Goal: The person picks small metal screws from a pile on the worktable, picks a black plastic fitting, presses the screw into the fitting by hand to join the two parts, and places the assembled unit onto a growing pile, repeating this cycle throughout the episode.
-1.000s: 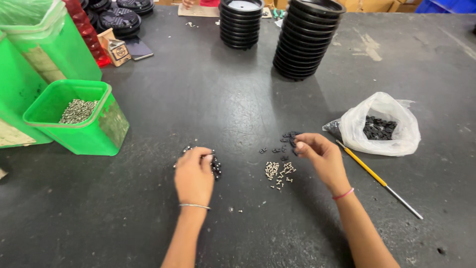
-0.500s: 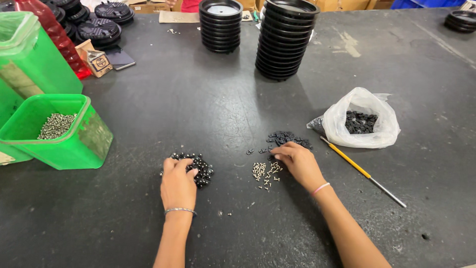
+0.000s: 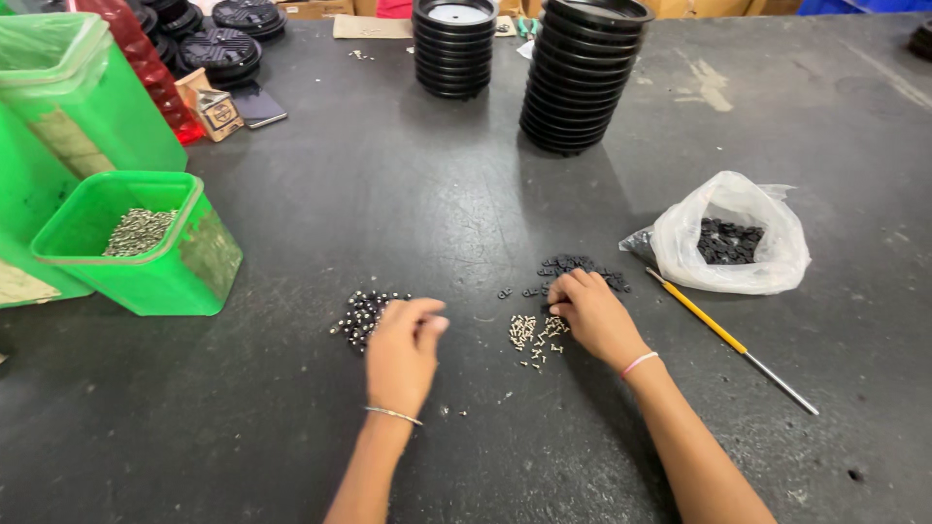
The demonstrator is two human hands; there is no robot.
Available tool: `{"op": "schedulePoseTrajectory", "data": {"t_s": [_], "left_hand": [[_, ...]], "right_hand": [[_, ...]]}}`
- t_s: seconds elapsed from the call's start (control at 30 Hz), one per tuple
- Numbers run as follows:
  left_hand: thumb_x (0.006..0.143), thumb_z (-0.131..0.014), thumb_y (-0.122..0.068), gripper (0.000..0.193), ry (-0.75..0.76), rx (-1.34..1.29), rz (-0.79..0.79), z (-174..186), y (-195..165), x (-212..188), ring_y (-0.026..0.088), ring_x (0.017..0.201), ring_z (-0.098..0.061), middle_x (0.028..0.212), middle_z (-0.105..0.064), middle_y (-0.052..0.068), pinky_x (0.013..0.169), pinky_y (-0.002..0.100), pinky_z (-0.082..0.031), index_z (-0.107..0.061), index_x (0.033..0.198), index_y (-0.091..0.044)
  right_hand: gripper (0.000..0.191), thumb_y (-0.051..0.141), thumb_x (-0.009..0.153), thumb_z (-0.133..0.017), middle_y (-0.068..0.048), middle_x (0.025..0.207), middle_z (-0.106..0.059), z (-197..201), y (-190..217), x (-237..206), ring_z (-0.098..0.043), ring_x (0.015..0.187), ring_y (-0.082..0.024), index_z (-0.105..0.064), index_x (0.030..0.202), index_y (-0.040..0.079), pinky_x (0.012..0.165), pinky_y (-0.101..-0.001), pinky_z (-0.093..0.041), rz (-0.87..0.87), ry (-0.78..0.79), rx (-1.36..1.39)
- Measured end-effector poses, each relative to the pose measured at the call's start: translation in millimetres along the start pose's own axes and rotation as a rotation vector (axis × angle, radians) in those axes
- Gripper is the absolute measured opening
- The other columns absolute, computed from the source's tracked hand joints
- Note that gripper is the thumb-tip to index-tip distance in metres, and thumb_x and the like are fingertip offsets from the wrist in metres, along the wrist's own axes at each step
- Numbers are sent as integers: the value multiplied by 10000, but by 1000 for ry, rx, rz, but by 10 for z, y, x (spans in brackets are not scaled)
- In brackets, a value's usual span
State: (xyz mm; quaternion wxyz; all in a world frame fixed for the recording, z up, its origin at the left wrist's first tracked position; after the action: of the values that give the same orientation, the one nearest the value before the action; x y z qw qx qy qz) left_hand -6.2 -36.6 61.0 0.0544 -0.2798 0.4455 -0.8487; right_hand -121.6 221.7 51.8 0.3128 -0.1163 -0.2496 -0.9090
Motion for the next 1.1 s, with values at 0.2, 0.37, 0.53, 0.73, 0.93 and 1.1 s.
{"op": "schedulePoseTrajectory", "data": {"t_s": [0.2,0.37,0.53,0.73,0.93,1.1], "left_hand": [[848,-754,-72,278,196,-331,37,-485,-255,-285,177,773,-734,983,-722,91,688,284,-589,-707,1120,-40],[862,-773,-77,255,218,-442,176,-573,-155,-276,100,778,-735,938,-783,80,703,251,-596,-741,1107,-15],[883,-759,-77,170,257,-483,341,-639,38,-278,77,697,-677,813,-774,54,666,241,-574,-773,1034,-2],[890,-741,-85,162,148,-565,405,-592,119,-215,87,715,-699,844,-764,49,658,241,-600,-760,1022,6],[888,-742,-91,178,161,-581,446,-562,93,-213,102,726,-717,862,-777,63,666,245,-607,-761,1030,14],[884,-737,-71,186,163,-573,427,-581,103,-223,106,739,-733,875,-782,71,675,248,-620,-755,1045,20]], "right_hand": [[101,79,853,-707,-71,918,-700,215,322,-88,-671,915,-288,-712,953,85,805,-384,-523,3,-97,178],[100,63,845,-721,-67,897,-722,207,724,-103,-697,872,-269,-731,943,81,765,-366,-547,115,41,330],[154,90,837,-735,-50,912,-748,201,701,-95,-738,791,-234,-738,991,83,718,-346,-575,-67,143,469],[134,116,786,-776,-53,870,-720,282,615,-103,-718,808,-241,-779,919,110,716,-356,-561,38,380,231],[140,104,766,-768,-41,913,-716,230,672,-135,-693,877,-251,-785,904,117,733,-373,-558,117,365,194],[98,123,781,-767,-26,895,-707,188,648,-129,-696,874,-236,-775,878,121,743,-370,-558,31,427,142]]}}
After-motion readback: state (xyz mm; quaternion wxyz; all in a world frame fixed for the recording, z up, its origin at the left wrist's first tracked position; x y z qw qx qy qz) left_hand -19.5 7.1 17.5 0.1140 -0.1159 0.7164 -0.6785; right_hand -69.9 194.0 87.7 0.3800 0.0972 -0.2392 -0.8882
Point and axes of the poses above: each hand's wrist, its own x-axis towards the middle knuckle, its own z-axis out of the back of the hand, y = z × x, the point moved 2 cm from there along x, towards the middle knuckle
